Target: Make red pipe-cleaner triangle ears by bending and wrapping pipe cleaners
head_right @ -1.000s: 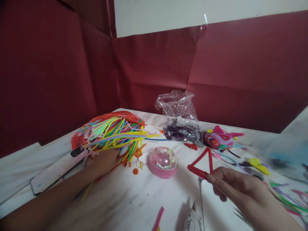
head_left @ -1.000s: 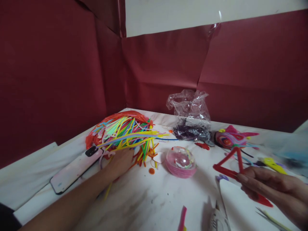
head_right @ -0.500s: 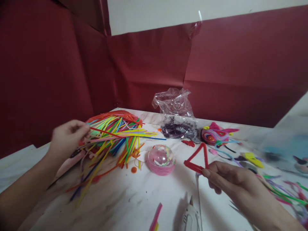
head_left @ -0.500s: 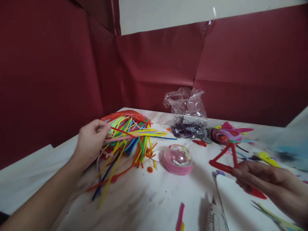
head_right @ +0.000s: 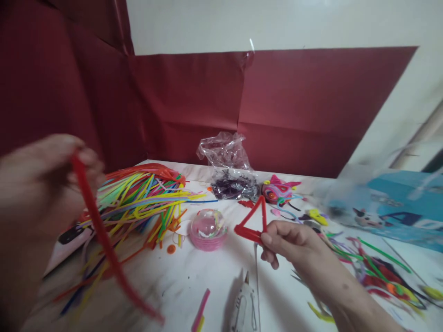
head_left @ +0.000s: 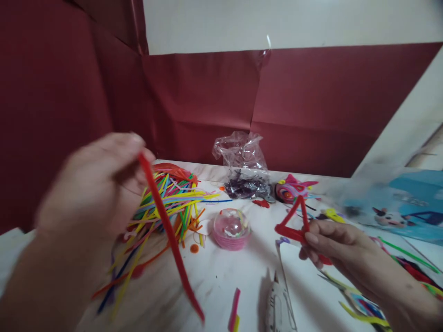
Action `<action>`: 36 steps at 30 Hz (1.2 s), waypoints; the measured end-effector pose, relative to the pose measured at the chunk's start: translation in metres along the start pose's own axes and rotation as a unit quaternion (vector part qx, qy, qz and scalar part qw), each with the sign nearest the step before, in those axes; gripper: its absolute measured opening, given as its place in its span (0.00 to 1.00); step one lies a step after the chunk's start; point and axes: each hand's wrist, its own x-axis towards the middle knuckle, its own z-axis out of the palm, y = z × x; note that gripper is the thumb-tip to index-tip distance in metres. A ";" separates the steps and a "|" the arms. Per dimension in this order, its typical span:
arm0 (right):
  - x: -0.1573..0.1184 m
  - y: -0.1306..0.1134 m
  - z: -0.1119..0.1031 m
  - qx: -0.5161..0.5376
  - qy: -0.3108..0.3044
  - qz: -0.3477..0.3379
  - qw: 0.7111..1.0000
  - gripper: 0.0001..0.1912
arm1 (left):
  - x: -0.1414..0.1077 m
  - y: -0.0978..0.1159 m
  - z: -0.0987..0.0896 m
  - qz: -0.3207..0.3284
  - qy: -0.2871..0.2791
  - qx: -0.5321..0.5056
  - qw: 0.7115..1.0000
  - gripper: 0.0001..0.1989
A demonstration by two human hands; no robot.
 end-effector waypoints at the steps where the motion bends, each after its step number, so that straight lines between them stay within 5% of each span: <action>1: -0.002 -0.001 0.000 0.010 -0.001 -0.003 1.000 0.18 | -0.010 -0.002 0.016 -0.092 -0.097 -0.076 0.988 0.03; 5: -0.007 -0.005 -0.001 0.029 0.000 -0.033 0.999 0.18 | -0.056 -0.021 0.076 -0.327 -0.344 -0.193 0.858 0.05; 9: -0.010 -0.005 -0.005 0.026 -0.007 -0.072 0.997 0.16 | -0.088 -0.036 0.107 -0.386 -0.402 -0.244 0.793 0.07; 26: -0.001 -0.005 -0.013 0.015 -0.043 -0.064 0.997 0.16 | -0.107 -0.045 0.115 -0.426 -0.423 -0.286 0.747 0.06; 30: 0.003 -0.004 -0.008 0.013 -0.028 -0.050 0.998 0.18 | -0.103 -0.050 0.115 -0.371 -0.435 -0.238 0.785 0.06; 36: 0.009 0.013 0.022 0.153 -0.098 -0.055 0.982 0.24 | -0.095 -0.055 0.120 -0.362 -0.326 -0.262 0.833 0.06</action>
